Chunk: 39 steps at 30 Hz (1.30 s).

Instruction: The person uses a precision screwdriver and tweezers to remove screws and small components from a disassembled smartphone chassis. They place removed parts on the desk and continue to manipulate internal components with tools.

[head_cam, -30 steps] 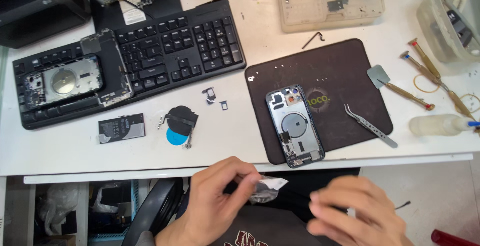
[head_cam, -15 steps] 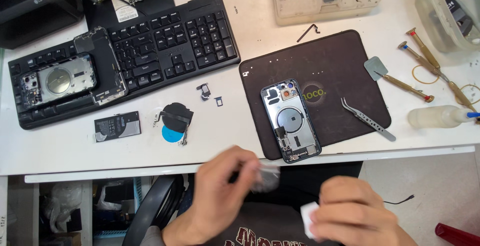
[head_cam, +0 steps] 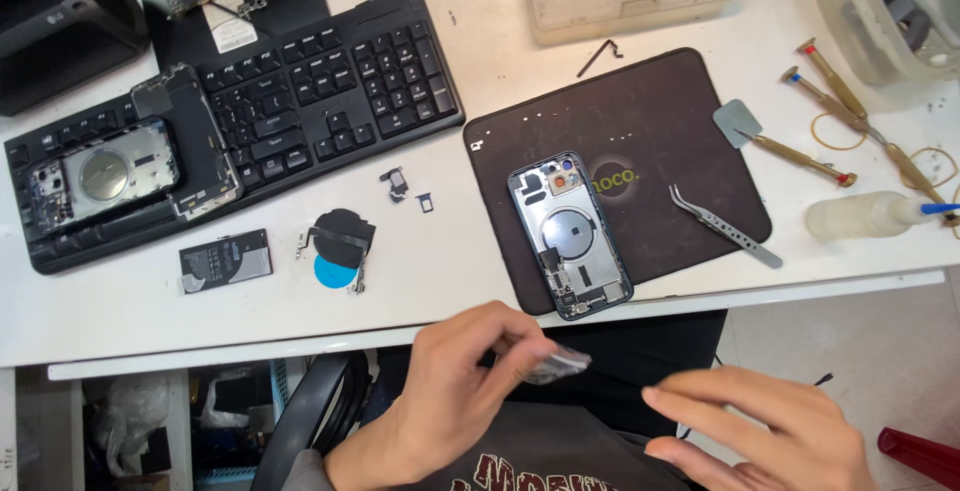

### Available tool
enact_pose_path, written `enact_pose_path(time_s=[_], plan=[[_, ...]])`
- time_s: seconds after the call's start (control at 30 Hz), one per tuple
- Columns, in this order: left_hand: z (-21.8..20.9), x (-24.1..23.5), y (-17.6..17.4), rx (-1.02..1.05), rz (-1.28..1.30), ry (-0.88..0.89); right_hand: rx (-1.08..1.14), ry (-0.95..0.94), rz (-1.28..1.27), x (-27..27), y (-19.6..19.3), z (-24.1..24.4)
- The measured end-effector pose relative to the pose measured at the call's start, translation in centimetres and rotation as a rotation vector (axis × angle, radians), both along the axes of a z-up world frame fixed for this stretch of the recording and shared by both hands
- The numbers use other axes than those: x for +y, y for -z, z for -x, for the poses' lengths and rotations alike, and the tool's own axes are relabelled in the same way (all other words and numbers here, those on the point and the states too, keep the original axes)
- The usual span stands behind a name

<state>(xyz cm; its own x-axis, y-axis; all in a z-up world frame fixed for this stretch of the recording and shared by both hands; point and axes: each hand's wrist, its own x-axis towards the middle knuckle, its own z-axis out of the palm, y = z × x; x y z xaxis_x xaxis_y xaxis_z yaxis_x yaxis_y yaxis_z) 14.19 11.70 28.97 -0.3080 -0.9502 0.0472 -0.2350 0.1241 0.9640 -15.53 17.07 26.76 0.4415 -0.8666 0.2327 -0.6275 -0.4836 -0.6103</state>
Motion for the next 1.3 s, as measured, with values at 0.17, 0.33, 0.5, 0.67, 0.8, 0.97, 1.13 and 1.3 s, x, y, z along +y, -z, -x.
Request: enact_pose_path(time_s=[0.17,0.33,0.5,0.67,0.8,0.97,1.13,1.3], plan=[[0.3,0.1,-0.3,-0.086,0.377,0.064,-0.2,-0.137,0.003,-5.2,-4.0,-6.1],[0.8,2.4,0.0,-0.297,0.662,-0.336,-0.35,-0.048,-0.049,-5.6,-3.9,-8.5],[1.5,3.9,1.3,0.006,0.343,-0.236,-0.474,0.075,0.116,-4.4,-2.2,-9.3],[1.9,3.2,2.1,0.289,-0.181,-0.19,-0.489,0.018,0.057,-3.9,-1.0,-9.1],[1.6,2.3,1.5,0.34,-0.246,-0.107,-0.506,0.06,-0.005,-4.0,-0.4,-9.1],[0.7,0.8,0.5,0.222,-0.339,0.0,-0.517,0.036,-0.196,-4.4,-0.5,-8.4],[0.5,0.2,-0.3,0.008,-0.209,0.091,-0.451,-0.167,-0.403,-5.9,-1.9,-6.6],[1.3,1.4,-0.6,0.004,-0.041,0.125,-0.319,-0.226,-0.457,-6.1,-3.6,-5.6]])
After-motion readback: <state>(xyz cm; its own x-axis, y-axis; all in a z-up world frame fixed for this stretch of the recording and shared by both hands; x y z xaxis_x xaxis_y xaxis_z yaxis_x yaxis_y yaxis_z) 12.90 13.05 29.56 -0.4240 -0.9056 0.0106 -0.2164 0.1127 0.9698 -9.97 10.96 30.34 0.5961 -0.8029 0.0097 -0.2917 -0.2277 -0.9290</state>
